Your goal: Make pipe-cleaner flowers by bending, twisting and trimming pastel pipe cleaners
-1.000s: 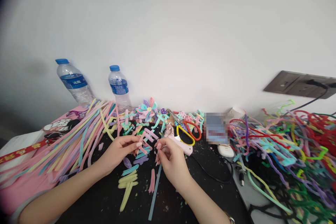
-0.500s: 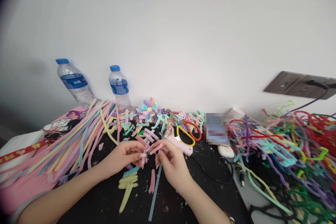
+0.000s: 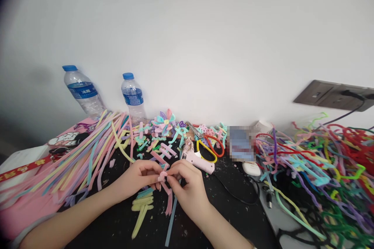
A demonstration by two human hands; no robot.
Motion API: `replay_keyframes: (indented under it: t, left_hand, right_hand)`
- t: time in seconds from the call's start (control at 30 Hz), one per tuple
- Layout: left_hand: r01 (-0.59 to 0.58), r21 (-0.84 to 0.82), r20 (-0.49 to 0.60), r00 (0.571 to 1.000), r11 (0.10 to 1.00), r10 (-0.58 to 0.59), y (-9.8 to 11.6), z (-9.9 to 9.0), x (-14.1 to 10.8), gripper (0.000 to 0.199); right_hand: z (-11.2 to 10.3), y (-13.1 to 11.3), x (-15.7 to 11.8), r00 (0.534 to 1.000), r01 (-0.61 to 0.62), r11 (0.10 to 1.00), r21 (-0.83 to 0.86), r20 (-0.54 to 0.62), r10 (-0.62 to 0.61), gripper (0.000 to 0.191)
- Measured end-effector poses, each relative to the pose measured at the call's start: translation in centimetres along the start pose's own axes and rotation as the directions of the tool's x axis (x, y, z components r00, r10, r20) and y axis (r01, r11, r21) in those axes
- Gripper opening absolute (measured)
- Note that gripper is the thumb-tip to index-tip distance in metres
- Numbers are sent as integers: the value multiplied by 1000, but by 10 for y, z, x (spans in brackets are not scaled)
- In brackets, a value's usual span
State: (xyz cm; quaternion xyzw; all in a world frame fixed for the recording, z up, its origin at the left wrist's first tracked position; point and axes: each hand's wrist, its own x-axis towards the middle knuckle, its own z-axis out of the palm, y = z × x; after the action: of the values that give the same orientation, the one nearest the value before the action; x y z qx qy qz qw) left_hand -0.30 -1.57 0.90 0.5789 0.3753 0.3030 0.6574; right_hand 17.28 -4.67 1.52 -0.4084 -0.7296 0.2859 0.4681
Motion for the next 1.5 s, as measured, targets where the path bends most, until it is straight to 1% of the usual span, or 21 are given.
replay_keyframes:
  t: [0.1,0.2,0.33,0.4,0.53,0.7,0.93,1.07,1.2,1.33,1.43,1.5]
  left_hand:
    - [38,-33,23,999,999,-38,-1,3,-1,25]
    - [68,-52,42,997,996,-66,-2,3,-2,27]
    - [91,-69,26,996,993,-90,-2,3,-4,27]
    - [76,-77,16,997,994,-75,-2,3,-3,25]
    - [10,-76,-17,1000,997,-11,-2,3,-2,20]
    - [-54,-66,-58,997,996,51,-2,1,-1,17]
    - [-8,-109,-52,999,994,2,4,2,-3,18]
    - [2,-148,-60,998,989,-11,3,1,-2,20]
    - [-18,-144,-67,998,989,9,0,0,-3,20]
    - [-58,-156,-91,995,986,44,-1,0,-3,16]
    - [-38,-147,-82,996,988,26,0,0,-3,13]
    - [-46,-127,-71,997,991,37,1,0,-3,11]
  right_hand:
    - [4,-1,-3,1000,-1,1000,18,-11,2,9]
    - [5,-2,-4,999,50,998,-26,-7,-50,10]
    - [5,0,-4,996,94,991,-91,11,-93,14]
    - [4,2,-4,995,102,989,-105,32,-99,14]
    - [3,4,-4,991,117,985,-127,76,-107,15]
    - [1,7,-4,987,140,977,-160,105,-124,17]
    - [2,10,-4,984,146,976,-160,130,-126,19]
    - [3,9,-5,981,127,975,-183,166,-97,20]
    - [3,11,-6,981,108,972,-209,179,-71,19]
    - [4,12,-6,982,121,972,-200,170,-87,18]
    - [4,11,-5,981,124,972,-199,173,-89,19]
    - [5,10,-4,982,113,971,-210,173,-77,19]
